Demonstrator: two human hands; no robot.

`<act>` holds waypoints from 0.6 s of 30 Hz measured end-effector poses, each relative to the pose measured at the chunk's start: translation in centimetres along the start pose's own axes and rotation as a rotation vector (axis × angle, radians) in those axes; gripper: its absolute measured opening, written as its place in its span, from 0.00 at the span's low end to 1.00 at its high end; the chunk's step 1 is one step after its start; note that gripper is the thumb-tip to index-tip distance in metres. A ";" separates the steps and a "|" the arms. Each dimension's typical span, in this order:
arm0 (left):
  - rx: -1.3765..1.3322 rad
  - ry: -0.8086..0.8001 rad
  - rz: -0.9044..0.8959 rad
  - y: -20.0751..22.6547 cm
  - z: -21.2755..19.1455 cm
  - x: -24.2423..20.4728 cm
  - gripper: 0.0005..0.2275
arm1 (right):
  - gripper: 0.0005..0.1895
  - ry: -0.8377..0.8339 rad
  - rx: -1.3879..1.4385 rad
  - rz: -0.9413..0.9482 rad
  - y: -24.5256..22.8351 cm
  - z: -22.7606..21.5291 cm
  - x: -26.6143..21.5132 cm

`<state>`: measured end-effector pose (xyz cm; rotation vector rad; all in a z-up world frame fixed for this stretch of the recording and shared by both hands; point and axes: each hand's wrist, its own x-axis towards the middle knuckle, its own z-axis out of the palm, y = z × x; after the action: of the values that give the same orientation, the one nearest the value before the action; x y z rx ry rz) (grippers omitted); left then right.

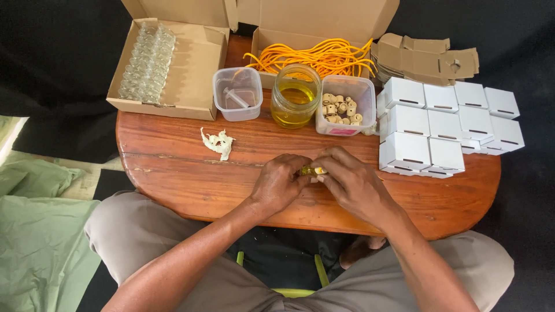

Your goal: Assembling perfume accessories by filling vials with liquid using a syringe, attaching caps, and folding small packaging boxes.

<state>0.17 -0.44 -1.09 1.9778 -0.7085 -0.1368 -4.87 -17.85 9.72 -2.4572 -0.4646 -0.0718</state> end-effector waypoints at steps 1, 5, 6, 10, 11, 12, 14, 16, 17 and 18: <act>0.002 0.001 0.000 -0.2 0.1 -0.1 0.13 | 0.04 0.001 0.000 -0.002 0.0 -0.1 0.0; 0.000 0.007 0.010 -0.1 0.4 0.0 0.12 | 0.11 0.049 0.032 0.107 2.5 1.5 -1.0; -0.006 0.006 0.013 0.1 0.4 0.0 0.13 | 0.10 0.062 -0.040 0.139 3.7 2.3 -1.5; 0.007 0.030 0.011 -1.2 1.2 -0.2 0.12 | 0.05 0.007 -0.084 0.063 1.7 1.0 -0.6; 0.029 0.036 0.006 -1.9 1.4 -0.2 0.11 | 0.07 -0.006 -0.033 0.043 0.9 0.5 -0.3; 0.052 0.042 0.000 -2.7 1.7 -0.2 0.11 | 0.10 -0.019 0.018 0.021 0.2 -0.1 0.0; 0.017 0.048 -0.001 -0.7 0.8 0.0 0.11 | 0.12 0.016 -0.002 0.055 1.3 0.6 -0.5; -0.019 0.054 -0.001 0.3 0.4 0.2 0.11 | 0.16 0.052 -0.023 0.088 2.8 1.6 -1.1; -0.008 0.051 0.005 0.3 0.5 0.2 0.11 | 0.11 0.047 -0.066 0.093 3.7 2.2 -1.4; 0.002 0.048 0.011 0.3 0.6 0.2 0.11 | 0.08 0.042 -0.109 0.098 4.7 2.9 -1.7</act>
<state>0.01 -1.10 -1.09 1.9722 -0.6881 -0.0815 -5.05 -20.14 4.42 -2.5763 -0.3294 -0.1098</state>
